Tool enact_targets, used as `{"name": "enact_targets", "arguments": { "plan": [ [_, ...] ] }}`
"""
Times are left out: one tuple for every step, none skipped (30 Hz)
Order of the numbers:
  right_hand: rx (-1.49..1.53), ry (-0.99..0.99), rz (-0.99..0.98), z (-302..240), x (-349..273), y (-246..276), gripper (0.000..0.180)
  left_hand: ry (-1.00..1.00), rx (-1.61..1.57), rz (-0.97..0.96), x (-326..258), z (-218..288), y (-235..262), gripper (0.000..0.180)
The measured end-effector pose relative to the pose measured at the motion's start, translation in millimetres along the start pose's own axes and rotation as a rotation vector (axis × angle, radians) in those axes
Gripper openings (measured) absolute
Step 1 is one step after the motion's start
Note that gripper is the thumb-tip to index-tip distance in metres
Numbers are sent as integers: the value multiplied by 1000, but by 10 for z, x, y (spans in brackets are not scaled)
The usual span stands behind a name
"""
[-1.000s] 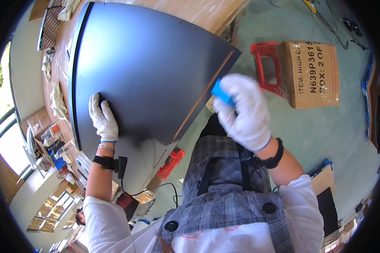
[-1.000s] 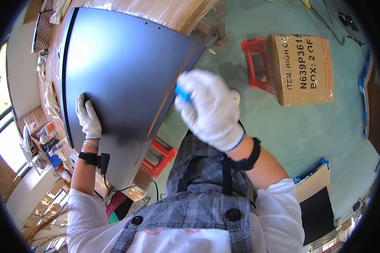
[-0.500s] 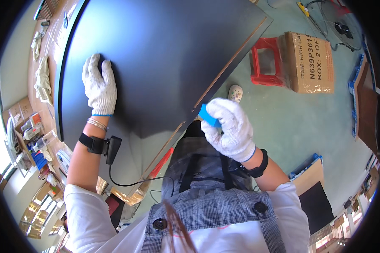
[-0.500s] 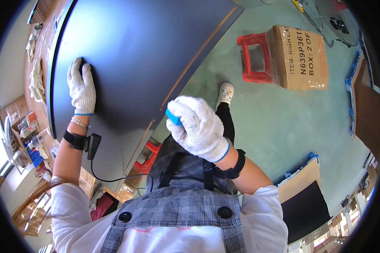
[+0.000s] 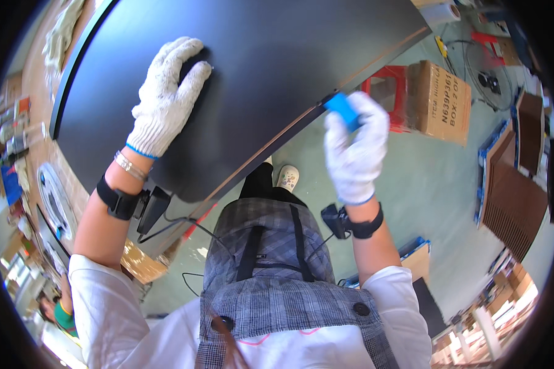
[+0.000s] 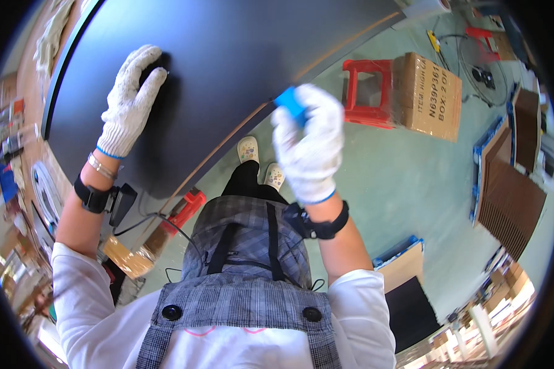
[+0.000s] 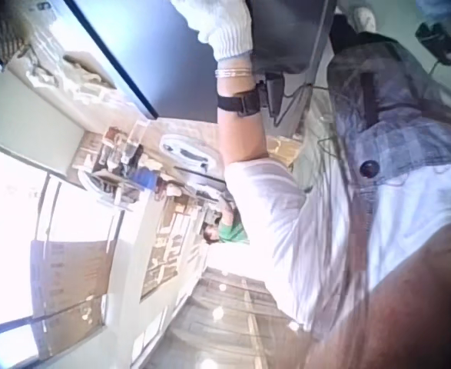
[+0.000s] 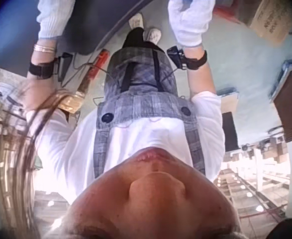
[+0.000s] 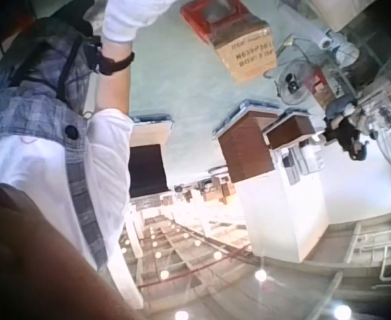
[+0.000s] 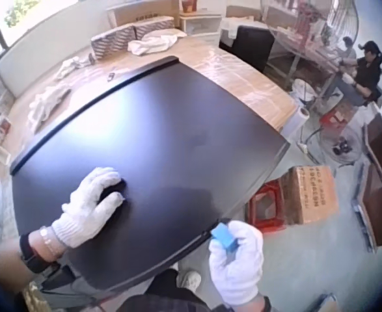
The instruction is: The recorder wipes a black furniture panel with a white cloth and applies finish using a blue sponge.
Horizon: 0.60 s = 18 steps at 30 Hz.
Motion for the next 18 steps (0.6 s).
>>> {"name": "enact_targets", "arguments": {
  "plan": [
    [4,13,-18,9,-53,-20,29,47,-95,-9,-146,67,65,34],
    [33,37,6,12,-132,-58,28,94,-181,-18,-313,127,142,34],
    [63,60,30,0,-208,-94,27,135,-182,-21,-498,163,206,34],
    [61,54,-80,-144,-399,-112,29,156,-163,-15,-724,197,276,34],
    [98,91,-160,-217,-604,-164,29,169,-160,42,-932,233,311,32],
    [111,176,-179,-338,-759,-202,30,179,-158,98,-1134,274,344,30],
    [143,220,-222,-356,-890,-277,31,254,-198,120,-1332,325,372,30],
    [178,264,-268,-382,-987,-343,31,373,-309,161,-1509,414,422,32],
    [160,257,-286,-391,-987,-301,33,435,-352,186,-1690,495,484,33],
    [56,275,-231,-397,-901,-256,33,499,-402,214,-1884,540,536,34],
    [78,194,-163,-297,-802,-242,33,494,-353,204,-2034,600,628,36],
    [98,112,-95,-244,-757,-259,33,505,-343,214,-2199,611,693,36],
    [104,121,-106,-275,-815,-276,33,550,-335,272,-2366,611,741,36],
    [89,148,-103,-310,-884,-298,33,594,-328,329,-2511,633,786,36],
    [74,173,-99,-344,-964,-326,33,682,-331,353,-2642,679,831,37],
    [62,195,-171,-430,-1153,-361,33,682,-328,360,-2742,700,860,37],
    [90,210,-205,-501,-1414,-435,33,711,-313,383,-2882,692,858,38],
    [117,225,-239,-551,-1612,-516,34,740,-298,405,-3005,684,850,39]
  ]
}}
Point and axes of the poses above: each hand's wrist, its own x-axis towards the middle knuckle, its own y-axis out of the back of the hand, z = x × y, the point moved 2 cm from there along x, towards the middle knuckle, and after that the axes turned 15 degrees about -y, right-handed, at the moved point
